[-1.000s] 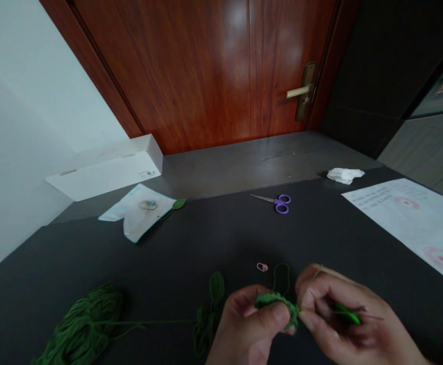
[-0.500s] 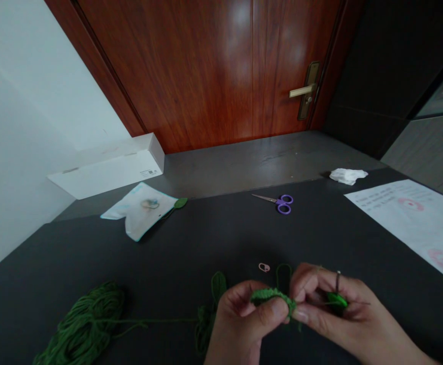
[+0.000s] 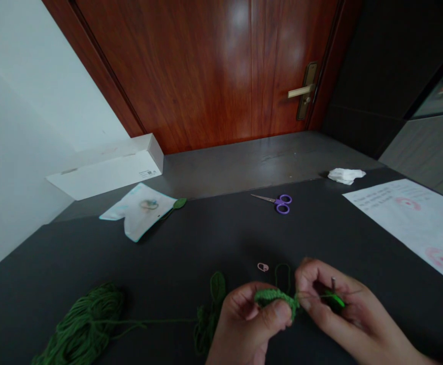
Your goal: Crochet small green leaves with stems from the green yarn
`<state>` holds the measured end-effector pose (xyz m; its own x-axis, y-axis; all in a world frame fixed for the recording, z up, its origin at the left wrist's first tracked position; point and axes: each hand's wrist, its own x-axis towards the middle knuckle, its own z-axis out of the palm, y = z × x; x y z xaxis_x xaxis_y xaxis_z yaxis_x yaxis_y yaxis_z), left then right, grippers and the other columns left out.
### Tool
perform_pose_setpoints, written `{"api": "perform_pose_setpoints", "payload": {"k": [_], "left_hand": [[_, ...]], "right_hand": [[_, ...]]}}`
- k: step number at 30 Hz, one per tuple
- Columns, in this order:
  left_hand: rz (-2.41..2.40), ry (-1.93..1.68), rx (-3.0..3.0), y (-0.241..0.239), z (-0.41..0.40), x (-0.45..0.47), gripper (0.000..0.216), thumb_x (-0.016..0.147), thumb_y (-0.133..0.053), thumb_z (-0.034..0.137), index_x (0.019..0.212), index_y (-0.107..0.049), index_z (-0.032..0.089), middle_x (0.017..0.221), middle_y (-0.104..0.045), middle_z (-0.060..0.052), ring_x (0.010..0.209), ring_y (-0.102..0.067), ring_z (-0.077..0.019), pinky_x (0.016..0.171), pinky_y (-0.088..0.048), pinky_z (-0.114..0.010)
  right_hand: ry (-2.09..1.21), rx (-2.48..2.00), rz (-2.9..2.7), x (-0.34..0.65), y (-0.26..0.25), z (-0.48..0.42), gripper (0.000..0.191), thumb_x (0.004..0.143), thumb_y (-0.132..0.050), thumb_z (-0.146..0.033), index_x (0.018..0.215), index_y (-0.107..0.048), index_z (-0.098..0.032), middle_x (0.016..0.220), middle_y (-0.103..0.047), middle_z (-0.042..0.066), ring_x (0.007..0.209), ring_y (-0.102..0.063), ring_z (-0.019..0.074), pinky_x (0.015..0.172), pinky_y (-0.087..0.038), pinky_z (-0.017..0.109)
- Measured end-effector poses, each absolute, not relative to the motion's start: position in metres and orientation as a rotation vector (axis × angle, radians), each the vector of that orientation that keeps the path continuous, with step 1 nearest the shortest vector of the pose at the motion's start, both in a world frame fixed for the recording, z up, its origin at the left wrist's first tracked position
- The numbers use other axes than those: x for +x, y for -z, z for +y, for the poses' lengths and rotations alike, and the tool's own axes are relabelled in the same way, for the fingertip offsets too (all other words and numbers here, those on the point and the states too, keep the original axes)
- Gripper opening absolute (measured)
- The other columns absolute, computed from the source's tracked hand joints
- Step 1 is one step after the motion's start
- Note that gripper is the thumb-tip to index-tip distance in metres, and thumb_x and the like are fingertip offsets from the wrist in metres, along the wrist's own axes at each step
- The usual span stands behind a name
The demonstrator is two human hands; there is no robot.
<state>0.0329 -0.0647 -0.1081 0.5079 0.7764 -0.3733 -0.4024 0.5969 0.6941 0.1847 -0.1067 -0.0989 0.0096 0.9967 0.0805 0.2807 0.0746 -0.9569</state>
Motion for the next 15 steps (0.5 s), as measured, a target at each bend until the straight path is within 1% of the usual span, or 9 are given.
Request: {"api": "perform_pose_setpoints", "payload": {"k": [6, 9, 11, 13, 15], "left_hand": [[0.694, -0.756, 0.569, 0.107, -0.066, 0.033, 0.018, 0.054, -0.085, 0.025, 0.063, -0.073, 0.014, 0.056, -0.064, 0.0, 0.056, -0.052, -0.0094, 0.061, -0.037, -0.023], [0.692, -0.786, 0.571, 0.106, -0.065, 0.032, 0.018, 0.054, -0.085, 0.026, 0.062, -0.073, 0.015, 0.055, -0.064, 0.0, 0.055, -0.051, -0.0094, 0.061, -0.038, -0.024], [0.701, -0.835, 0.567, 0.105, -0.063, 0.031, 0.017, 0.055, -0.084, 0.026, 0.061, -0.072, 0.016, 0.055, -0.063, 0.001, 0.056, -0.052, -0.0095, 0.062, -0.038, -0.023], [0.725, -0.897, 0.558, 0.104, -0.062, 0.03, 0.016, 0.057, -0.083, 0.025, 0.062, -0.071, 0.016, 0.055, -0.063, 0.001, 0.057, -0.053, -0.0095, 0.063, -0.039, -0.022], [0.772, -0.949, 0.542, 0.104, -0.061, 0.029, 0.014, 0.058, -0.083, 0.023, 0.062, -0.071, 0.017, 0.056, -0.064, 0.002, 0.059, -0.053, -0.0095, 0.064, -0.04, -0.022]], "right_hand": [[-0.947, -1.352, -1.431, 0.186, 0.099, -0.107, 0.015, 0.087, -0.046, -0.021, 0.072, -0.049, -0.023, 0.066, -0.047, -0.003, 0.059, -0.046, 0.0145, 0.053, -0.041, 0.024], [-1.043, -1.325, -1.415, 0.189, 0.1, -0.102, 0.015, 0.087, -0.05, -0.024, 0.072, -0.052, -0.022, 0.065, -0.049, -0.002, 0.059, -0.049, 0.0147, 0.054, -0.042, 0.025], [-1.075, -1.337, -1.374, 0.193, 0.1, -0.1, 0.01, 0.085, -0.056, -0.026, 0.075, -0.056, -0.023, 0.066, -0.054, -0.002, 0.06, -0.052, 0.0149, 0.054, -0.044, 0.025], [-0.941, -1.385, -1.316, 0.195, 0.101, -0.102, 0.005, 0.081, -0.063, -0.026, 0.08, -0.059, -0.024, 0.069, -0.057, -0.002, 0.059, -0.055, 0.0146, 0.052, -0.046, 0.024], [-0.677, -1.397, -1.313, 0.196, 0.101, -0.107, 0.01, 0.079, -0.066, -0.022, 0.08, -0.059, -0.027, 0.067, -0.058, -0.003, 0.057, -0.057, 0.0141, 0.048, -0.046, 0.022]]}}
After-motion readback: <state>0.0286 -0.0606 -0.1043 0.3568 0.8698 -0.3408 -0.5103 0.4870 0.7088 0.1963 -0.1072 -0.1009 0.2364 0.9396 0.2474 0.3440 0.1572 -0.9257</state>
